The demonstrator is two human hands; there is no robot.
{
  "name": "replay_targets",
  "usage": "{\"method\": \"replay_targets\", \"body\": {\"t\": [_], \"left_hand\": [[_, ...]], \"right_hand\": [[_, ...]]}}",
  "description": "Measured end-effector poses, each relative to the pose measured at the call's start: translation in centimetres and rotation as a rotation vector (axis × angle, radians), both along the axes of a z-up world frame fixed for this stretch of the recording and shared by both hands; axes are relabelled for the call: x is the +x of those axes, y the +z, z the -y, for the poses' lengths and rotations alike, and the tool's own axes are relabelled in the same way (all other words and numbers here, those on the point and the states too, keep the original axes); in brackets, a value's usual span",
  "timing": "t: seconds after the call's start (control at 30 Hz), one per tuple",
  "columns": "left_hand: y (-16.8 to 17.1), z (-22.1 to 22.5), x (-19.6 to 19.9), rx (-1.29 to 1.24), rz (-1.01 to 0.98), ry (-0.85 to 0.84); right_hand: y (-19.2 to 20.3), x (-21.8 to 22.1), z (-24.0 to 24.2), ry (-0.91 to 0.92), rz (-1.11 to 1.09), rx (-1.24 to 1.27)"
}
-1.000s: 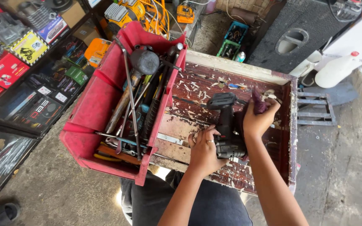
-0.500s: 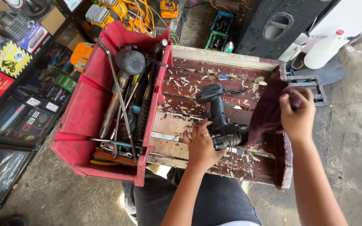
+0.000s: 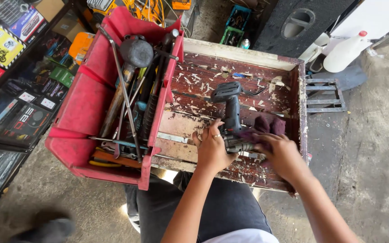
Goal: Cleaning a cordless power drill with a purple cloth in a workshop environment.
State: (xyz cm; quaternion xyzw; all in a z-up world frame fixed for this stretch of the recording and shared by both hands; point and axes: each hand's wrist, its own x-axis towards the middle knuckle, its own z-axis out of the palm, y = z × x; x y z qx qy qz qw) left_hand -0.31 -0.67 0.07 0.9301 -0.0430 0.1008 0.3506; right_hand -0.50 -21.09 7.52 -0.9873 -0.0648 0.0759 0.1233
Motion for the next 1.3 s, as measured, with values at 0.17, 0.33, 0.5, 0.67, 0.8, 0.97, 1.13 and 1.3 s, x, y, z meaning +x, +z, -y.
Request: {"method": "replay_targets", "body": {"t": [0.17, 0.33, 0.5, 0.67, 0.8, 0.97, 1.13, 1.3], "left_hand": [[0.9, 1.0, -0.7, -0.026, 0.039, 0.064], [0.7, 2.0, -1.0, 0.019, 0.03, 0.184], [-0.1, 2.1, -1.1, 0.078, 0.075, 0.209], [0.9, 2.1, -1.1, 0.072, 0.104, 0.191], [1.0, 2.2, -0.9, 0.039, 0.046, 0.21], [0.7, 2.1, -0.8, 0.07, 0.042, 0.214], [0.5, 2.3, -0.9, 0.045, 0.053, 0.223], [0.4, 2.4, -1.2, 0.018, 0.017, 0.201]], "right_hand": [[-1.5, 0.6, 5.0, -0.324, 0.188, 0.208], [-3.9, 1.6, 0.9, -0.296, 0.501, 0.386], [-2.1, 0.5, -4.4, 0.146, 0.338, 0.08], [-4.7, 5.5, -0.2, 0.195, 0.269, 0.261], [-3.1, 7.2, -0.3, 0.006, 0.33, 0.389], [-2.0, 4.1, -3.4, 0.159, 0.206, 0.072], [-5.2, 7.1, 2.1, -0.031, 0.204, 0.179], [-1.0, 5.8, -0.8, 0.022, 0.353, 0.243]]}}
